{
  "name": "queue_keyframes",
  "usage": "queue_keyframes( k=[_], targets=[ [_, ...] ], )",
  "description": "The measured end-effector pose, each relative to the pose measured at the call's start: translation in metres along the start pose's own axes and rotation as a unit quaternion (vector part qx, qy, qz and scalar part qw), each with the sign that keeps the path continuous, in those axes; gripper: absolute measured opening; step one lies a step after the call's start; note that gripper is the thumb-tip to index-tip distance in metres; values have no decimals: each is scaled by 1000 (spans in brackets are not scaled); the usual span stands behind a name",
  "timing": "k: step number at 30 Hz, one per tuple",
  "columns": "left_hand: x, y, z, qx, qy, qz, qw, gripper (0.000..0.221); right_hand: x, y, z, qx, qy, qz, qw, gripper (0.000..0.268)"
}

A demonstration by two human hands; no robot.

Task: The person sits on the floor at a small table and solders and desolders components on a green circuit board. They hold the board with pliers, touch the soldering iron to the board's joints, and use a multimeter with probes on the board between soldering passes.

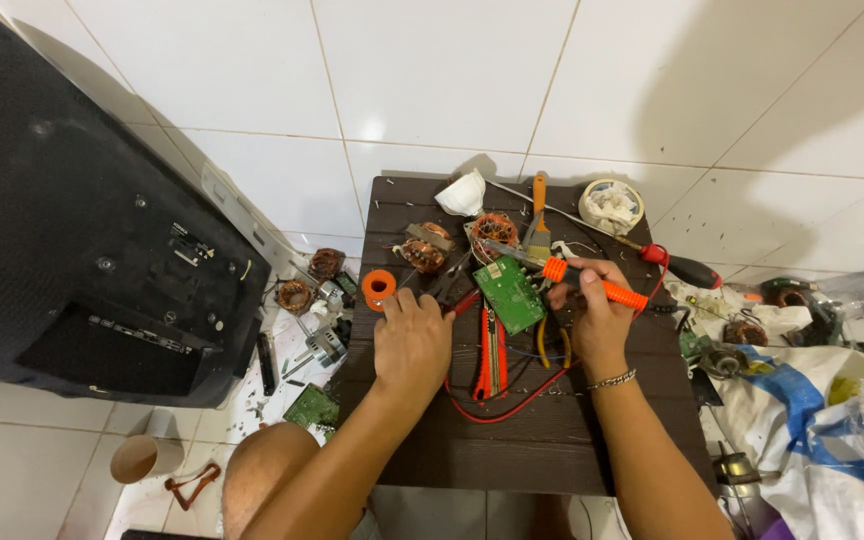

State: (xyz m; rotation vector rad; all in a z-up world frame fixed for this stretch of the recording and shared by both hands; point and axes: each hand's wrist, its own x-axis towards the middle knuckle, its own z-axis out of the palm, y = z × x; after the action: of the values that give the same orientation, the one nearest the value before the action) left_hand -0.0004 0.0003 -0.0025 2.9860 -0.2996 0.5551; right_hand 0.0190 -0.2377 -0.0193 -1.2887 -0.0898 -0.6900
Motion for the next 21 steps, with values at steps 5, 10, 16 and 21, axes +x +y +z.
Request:
queue_keyframes(
  k=[5, 10, 16, 21],
  targets=[
    [1, 1, 1, -8, -13, -5, 1000, 39, 0, 3, -5, -6, 2, 0, 1000, 36],
    [2, 0, -4, -24, -46, -9, 999, 40, 0, 4, -6, -10, 3, 6, 1000, 36],
    [5, -5, 4, -63, -123, -22, 990, 44, -1, 6, -5, -25, 24, -2, 999, 37],
    [12, -18, 5, -130, -181, -36, 974, 52, 26, -41, -11, -59, 159, -14, 985, 24]
  ],
)
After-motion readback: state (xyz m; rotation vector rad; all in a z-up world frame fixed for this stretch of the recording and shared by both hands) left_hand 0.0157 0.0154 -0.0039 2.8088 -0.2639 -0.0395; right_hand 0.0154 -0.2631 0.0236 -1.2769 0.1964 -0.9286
